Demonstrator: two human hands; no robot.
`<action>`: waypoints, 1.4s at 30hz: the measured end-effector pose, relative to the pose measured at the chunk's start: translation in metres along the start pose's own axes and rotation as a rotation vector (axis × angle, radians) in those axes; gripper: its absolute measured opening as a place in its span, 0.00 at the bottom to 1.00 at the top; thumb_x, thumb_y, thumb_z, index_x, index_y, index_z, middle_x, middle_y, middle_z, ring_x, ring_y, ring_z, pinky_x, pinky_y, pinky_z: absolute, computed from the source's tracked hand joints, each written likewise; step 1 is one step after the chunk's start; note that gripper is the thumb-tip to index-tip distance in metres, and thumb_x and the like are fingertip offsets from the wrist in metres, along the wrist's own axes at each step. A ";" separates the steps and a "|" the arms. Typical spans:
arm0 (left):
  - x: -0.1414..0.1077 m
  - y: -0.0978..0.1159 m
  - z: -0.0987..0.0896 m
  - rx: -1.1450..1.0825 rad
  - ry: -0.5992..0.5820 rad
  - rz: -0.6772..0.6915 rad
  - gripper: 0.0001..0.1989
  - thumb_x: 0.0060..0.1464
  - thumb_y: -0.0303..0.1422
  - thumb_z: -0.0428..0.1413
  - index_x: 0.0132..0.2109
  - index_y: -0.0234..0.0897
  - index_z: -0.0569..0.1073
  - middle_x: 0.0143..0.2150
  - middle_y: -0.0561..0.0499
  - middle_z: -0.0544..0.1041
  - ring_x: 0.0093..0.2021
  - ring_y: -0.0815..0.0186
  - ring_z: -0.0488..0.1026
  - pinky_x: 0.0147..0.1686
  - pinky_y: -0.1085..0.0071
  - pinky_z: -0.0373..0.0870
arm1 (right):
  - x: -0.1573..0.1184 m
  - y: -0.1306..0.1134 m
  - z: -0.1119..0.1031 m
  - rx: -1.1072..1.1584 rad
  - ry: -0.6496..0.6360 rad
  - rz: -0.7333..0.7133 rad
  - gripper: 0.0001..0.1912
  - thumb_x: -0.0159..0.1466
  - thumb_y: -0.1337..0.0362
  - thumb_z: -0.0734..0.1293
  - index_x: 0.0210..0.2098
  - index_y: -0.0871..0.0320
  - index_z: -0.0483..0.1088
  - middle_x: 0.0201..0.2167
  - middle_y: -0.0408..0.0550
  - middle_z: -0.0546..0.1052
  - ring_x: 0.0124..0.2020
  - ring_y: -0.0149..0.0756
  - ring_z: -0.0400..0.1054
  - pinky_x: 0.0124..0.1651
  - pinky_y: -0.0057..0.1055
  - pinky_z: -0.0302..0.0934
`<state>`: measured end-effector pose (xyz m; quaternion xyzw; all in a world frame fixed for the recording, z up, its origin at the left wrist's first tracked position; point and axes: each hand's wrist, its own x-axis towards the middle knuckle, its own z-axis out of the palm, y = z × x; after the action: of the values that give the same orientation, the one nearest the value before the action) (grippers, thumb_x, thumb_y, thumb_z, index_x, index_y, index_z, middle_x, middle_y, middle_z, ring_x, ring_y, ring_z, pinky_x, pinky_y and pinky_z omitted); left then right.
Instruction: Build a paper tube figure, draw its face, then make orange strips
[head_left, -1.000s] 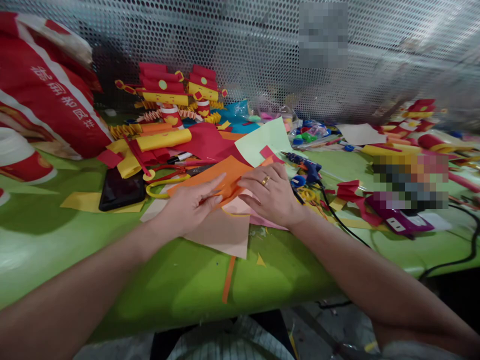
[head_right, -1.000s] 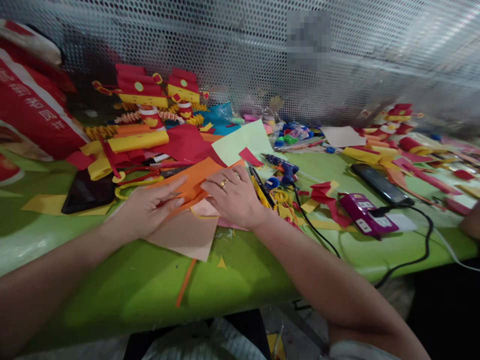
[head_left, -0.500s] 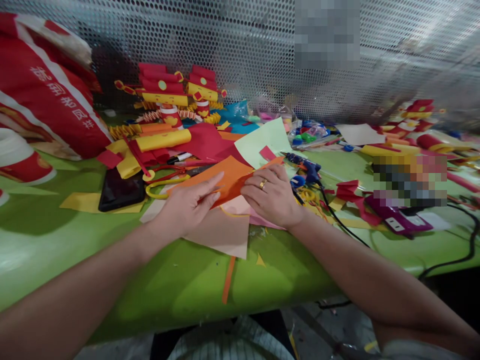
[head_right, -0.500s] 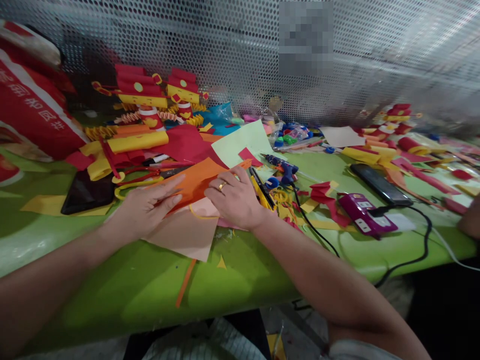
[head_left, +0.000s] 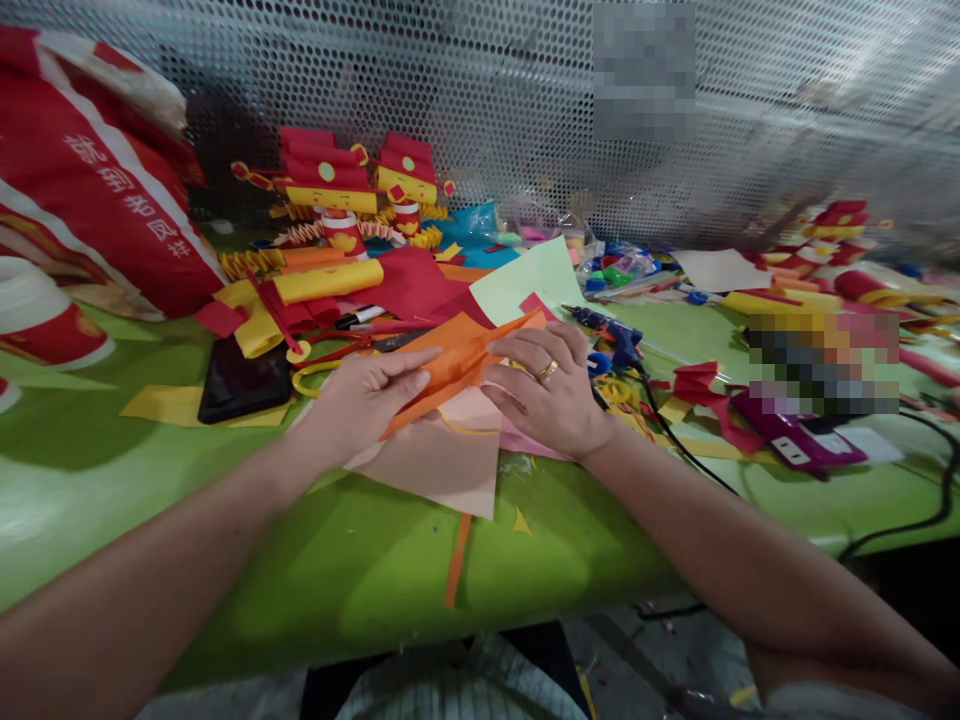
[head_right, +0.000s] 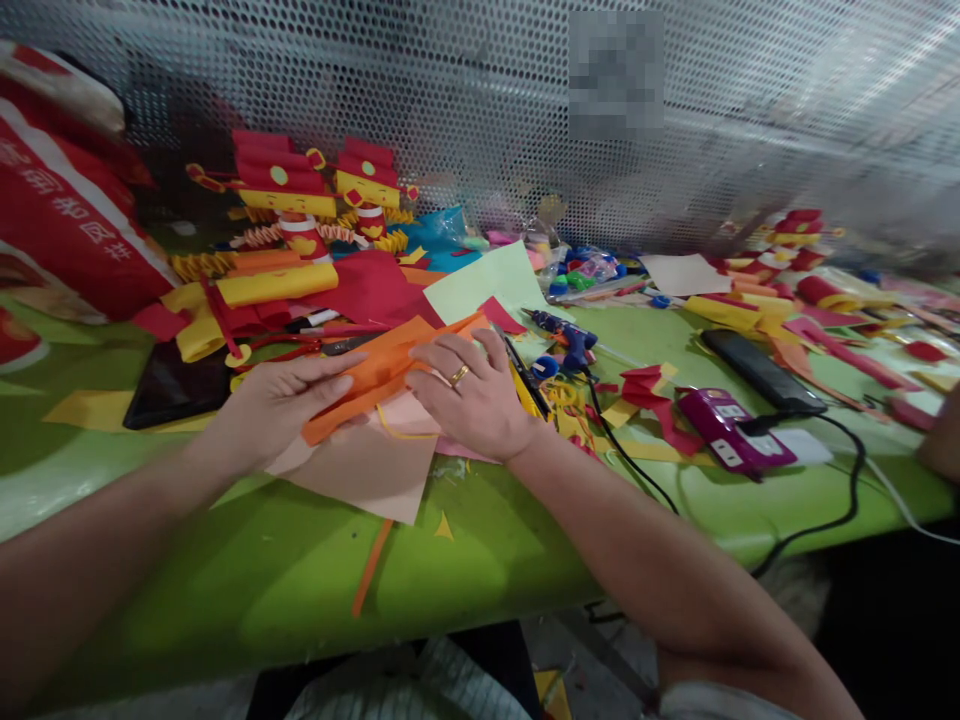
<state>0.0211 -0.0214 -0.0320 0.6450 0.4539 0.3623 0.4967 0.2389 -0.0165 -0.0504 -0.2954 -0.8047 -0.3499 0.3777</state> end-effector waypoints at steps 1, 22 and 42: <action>0.001 0.000 0.000 -0.107 -0.031 -0.056 0.20 0.52 0.39 0.57 0.52 0.41 0.74 0.41 0.49 0.80 0.34 0.64 0.78 0.36 0.67 0.75 | 0.000 0.000 0.001 -0.008 -0.017 -0.009 0.03 0.61 0.66 0.65 0.34 0.52 0.71 0.39 0.43 0.77 0.44 0.35 0.65 0.52 0.37 0.51; -0.011 0.015 0.003 0.762 -0.165 0.260 0.21 0.57 0.44 0.47 0.53 0.43 0.74 0.45 0.52 0.80 0.39 0.62 0.78 0.34 0.73 0.70 | 0.000 -0.001 0.001 0.133 -0.284 0.012 0.11 0.63 0.64 0.63 0.25 0.54 0.72 0.45 0.46 0.78 0.48 0.39 0.67 0.56 0.41 0.49; -0.002 0.002 -0.015 1.340 0.182 0.426 0.18 0.60 0.32 0.42 0.41 0.42 0.77 0.34 0.49 0.81 0.34 0.62 0.76 0.28 0.70 0.64 | -0.006 0.004 0.011 0.138 -0.188 0.363 0.15 0.63 0.53 0.60 0.40 0.57 0.69 0.40 0.55 0.77 0.43 0.46 0.69 0.49 0.44 0.55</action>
<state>0.0073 -0.0185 -0.0262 0.8538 0.4828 0.1467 -0.1283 0.2407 -0.0070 -0.0586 -0.4403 -0.7921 -0.1911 0.3770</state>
